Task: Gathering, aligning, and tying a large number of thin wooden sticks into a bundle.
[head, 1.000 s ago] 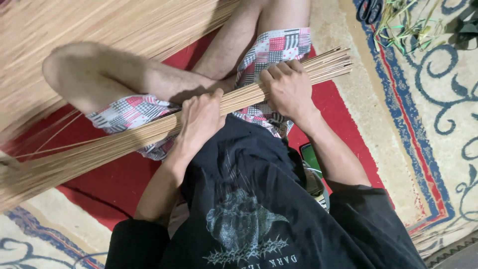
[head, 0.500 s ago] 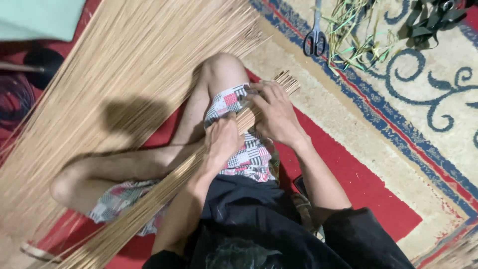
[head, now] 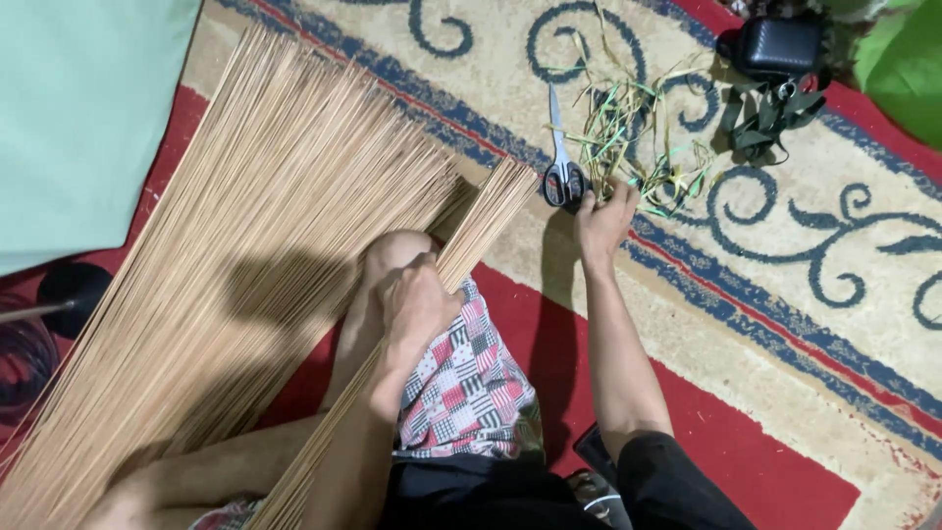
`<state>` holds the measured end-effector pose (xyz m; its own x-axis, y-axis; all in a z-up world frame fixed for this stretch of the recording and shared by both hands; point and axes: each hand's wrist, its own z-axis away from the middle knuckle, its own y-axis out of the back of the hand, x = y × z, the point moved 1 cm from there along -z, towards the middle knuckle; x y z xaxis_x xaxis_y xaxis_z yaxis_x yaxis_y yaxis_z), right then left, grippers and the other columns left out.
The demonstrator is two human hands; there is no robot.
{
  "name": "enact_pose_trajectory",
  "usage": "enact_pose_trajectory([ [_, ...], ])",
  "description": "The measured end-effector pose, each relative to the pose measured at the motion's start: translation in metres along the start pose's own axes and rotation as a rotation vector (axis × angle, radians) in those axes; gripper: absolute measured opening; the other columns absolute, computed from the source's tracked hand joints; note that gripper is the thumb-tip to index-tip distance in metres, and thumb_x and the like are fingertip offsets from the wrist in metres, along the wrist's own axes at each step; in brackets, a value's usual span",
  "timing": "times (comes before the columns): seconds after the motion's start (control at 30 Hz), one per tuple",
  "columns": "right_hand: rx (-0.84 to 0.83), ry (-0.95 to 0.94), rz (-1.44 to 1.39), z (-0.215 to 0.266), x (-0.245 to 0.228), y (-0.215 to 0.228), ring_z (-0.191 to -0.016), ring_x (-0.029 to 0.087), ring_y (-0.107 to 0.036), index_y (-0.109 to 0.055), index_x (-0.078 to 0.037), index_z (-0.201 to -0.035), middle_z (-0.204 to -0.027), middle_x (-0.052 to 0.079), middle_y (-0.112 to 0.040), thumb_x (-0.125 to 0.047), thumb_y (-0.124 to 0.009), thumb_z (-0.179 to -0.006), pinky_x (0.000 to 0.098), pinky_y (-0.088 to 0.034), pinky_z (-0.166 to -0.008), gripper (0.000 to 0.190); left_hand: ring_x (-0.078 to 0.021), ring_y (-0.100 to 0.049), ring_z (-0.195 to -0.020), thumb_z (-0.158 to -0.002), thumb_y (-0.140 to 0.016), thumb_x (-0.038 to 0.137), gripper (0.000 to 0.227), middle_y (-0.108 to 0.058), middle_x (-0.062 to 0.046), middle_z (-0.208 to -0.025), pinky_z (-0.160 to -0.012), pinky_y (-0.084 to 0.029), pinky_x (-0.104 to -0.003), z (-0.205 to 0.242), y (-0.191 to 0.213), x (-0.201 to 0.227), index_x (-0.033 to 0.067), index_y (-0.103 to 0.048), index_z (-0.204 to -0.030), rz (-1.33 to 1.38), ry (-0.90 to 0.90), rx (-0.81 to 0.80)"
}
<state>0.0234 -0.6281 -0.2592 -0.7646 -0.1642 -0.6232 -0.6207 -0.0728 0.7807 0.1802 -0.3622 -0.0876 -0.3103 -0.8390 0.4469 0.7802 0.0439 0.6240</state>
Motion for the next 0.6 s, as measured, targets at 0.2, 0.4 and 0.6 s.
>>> enact_pose_trajectory([
  [0.2, 0.09, -0.09, 0.174, -0.008, 0.048, -0.022, -0.098, 0.042, -0.07, -0.057, -0.012, -0.124, -0.117, 0.009, -0.051, -0.015, -0.078, -0.087, 0.0595, -0.059, -0.086, 0.042, -0.0466, -0.068, -0.115, -0.081, -0.072, 0.037, 0.067, -0.073, -0.027, -0.119, -0.097, -0.053, -0.061, -0.002, 0.006, 0.007, 0.0007, -0.059, -0.137, -0.027, 0.051, -0.061],
  [0.4, 0.047, 0.007, 0.127, -0.025, 0.054, 0.0, -0.086, 0.037, -0.07, -0.06, -0.007, -0.113, -0.093, 0.008, -0.057, -0.007, -0.081, -0.081, 0.053, -0.057, -0.078, 0.038, -0.0454, -0.067, -0.119, -0.081, -0.071, 0.038, 0.067, -0.072, -0.026, -0.122, -0.099, -0.051, -0.06, 0.004, 0.013, 0.009, 0.0006, -0.06, -0.136, 0.003, 0.06, -0.068],
  [0.6, 0.552, 0.515, -0.139, -0.038, -0.018, 0.081, -0.082, 0.022, -0.068, -0.069, -0.008, -0.104, -0.092, 0.005, -0.061, -0.002, -0.075, -0.093, 0.0315, -0.061, -0.069, 0.014, -0.0461, -0.067, -0.117, -0.081, -0.069, 0.038, 0.064, -0.072, -0.026, -0.12, -0.097, -0.052, -0.06, 0.004, 0.006, -0.001, 0.0012, -0.062, -0.133, 0.035, 0.037, -0.045],
])
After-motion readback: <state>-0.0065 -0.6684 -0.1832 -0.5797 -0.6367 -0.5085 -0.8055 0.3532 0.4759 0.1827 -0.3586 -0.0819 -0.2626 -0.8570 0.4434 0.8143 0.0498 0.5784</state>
